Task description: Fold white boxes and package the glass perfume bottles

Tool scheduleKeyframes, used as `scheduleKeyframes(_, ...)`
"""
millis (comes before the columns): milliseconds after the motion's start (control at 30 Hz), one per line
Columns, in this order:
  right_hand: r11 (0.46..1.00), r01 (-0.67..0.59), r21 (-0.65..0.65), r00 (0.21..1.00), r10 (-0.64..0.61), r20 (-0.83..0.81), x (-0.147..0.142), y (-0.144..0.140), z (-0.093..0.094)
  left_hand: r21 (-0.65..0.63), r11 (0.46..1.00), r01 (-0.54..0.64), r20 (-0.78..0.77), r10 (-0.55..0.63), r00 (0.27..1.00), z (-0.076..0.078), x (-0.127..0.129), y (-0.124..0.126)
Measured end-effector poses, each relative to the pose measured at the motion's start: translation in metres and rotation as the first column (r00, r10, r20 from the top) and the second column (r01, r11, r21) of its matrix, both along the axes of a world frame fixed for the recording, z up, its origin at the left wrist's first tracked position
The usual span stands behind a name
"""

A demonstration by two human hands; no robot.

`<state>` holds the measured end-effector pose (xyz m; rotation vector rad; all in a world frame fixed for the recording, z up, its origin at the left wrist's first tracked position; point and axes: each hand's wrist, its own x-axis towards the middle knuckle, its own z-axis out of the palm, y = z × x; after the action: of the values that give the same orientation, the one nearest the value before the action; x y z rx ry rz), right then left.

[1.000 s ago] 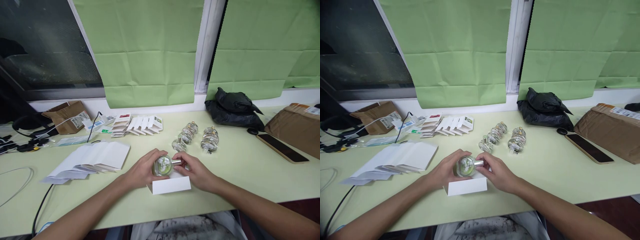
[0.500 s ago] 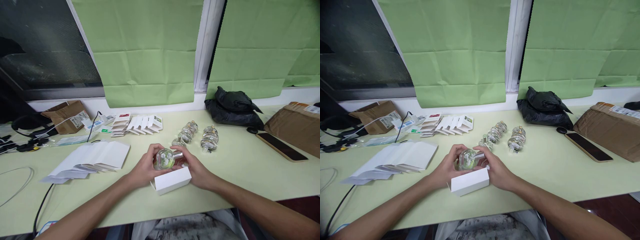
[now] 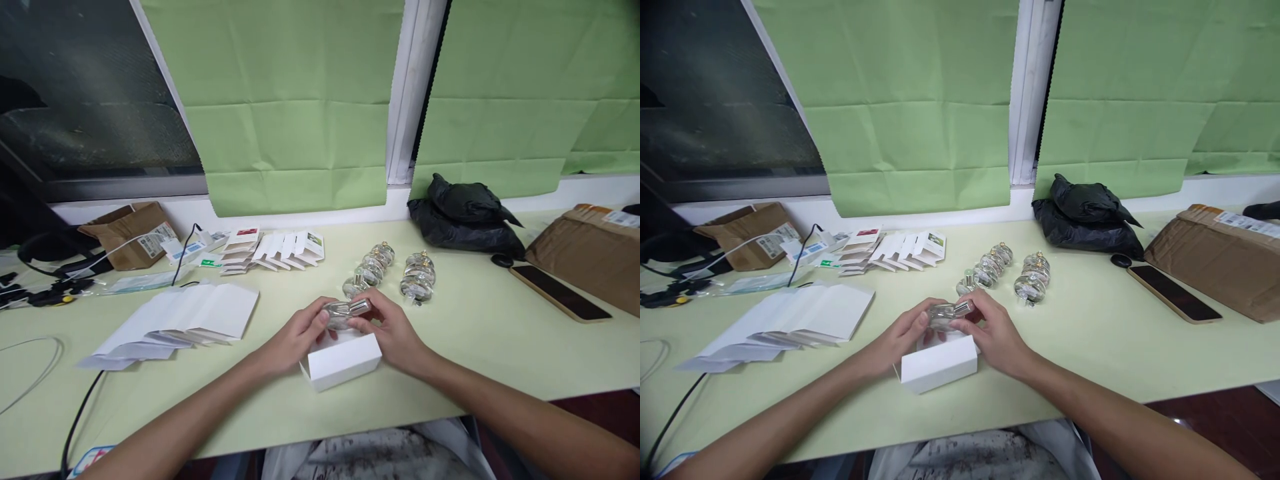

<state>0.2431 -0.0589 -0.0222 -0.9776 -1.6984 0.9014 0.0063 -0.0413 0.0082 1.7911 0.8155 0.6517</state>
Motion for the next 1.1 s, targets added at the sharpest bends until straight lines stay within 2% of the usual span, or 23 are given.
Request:
scheduleKeyframes(67,1.000,0.012,0.003,1.000,-0.012,0.023,-0.001,-0.002,-0.001,-0.006,1.000,0.002,0.010,-0.002,1.000,-0.003,0.001,-0.001)
scheduleKeyframes(200,0.999,-0.026,0.029,0.998,0.024,0.065,-0.001,-0.006,0.001,0.039,0.998,-0.042,-0.084,0.045,0.995,-0.004,0.002,-0.002)
scheduleKeyframes(367,0.998,-0.056,0.039,0.997,0.054,0.048,-0.003,-0.006,0.003,0.091,0.996,-0.008,-0.071,0.014,0.997,-0.001,0.004,-0.004)
scheduleKeyframes(567,0.993,-0.071,0.097,0.991,0.059,0.121,-0.001,-0.005,0.007,0.121,0.993,0.010,-0.088,0.001,0.996,-0.005,0.005,-0.002)
scheduleKeyframes(700,0.989,0.036,0.145,0.977,-0.066,0.204,0.019,-0.010,0.021,0.183,0.982,0.056,-0.127,-0.033,0.991,-0.009,-0.002,0.002)
scheduleKeyframes(800,0.971,0.087,0.224,0.924,-0.163,0.346,0.047,-0.015,0.029,0.211,0.973,0.099,-0.137,-0.071,0.988,-0.008,-0.007,0.004)
scheduleKeyframes(933,0.951,0.164,0.262,0.844,-0.273,0.462,0.080,-0.022,0.027,0.227,0.967,0.115,-0.188,-0.072,0.979,-0.003,-0.011,0.005)
scheduleKeyframes(1100,0.931,0.209,0.299,0.767,-0.346,0.540,0.090,-0.026,0.021,0.226,0.968,0.108,-0.223,-0.057,0.973,0.002,-0.014,0.006)
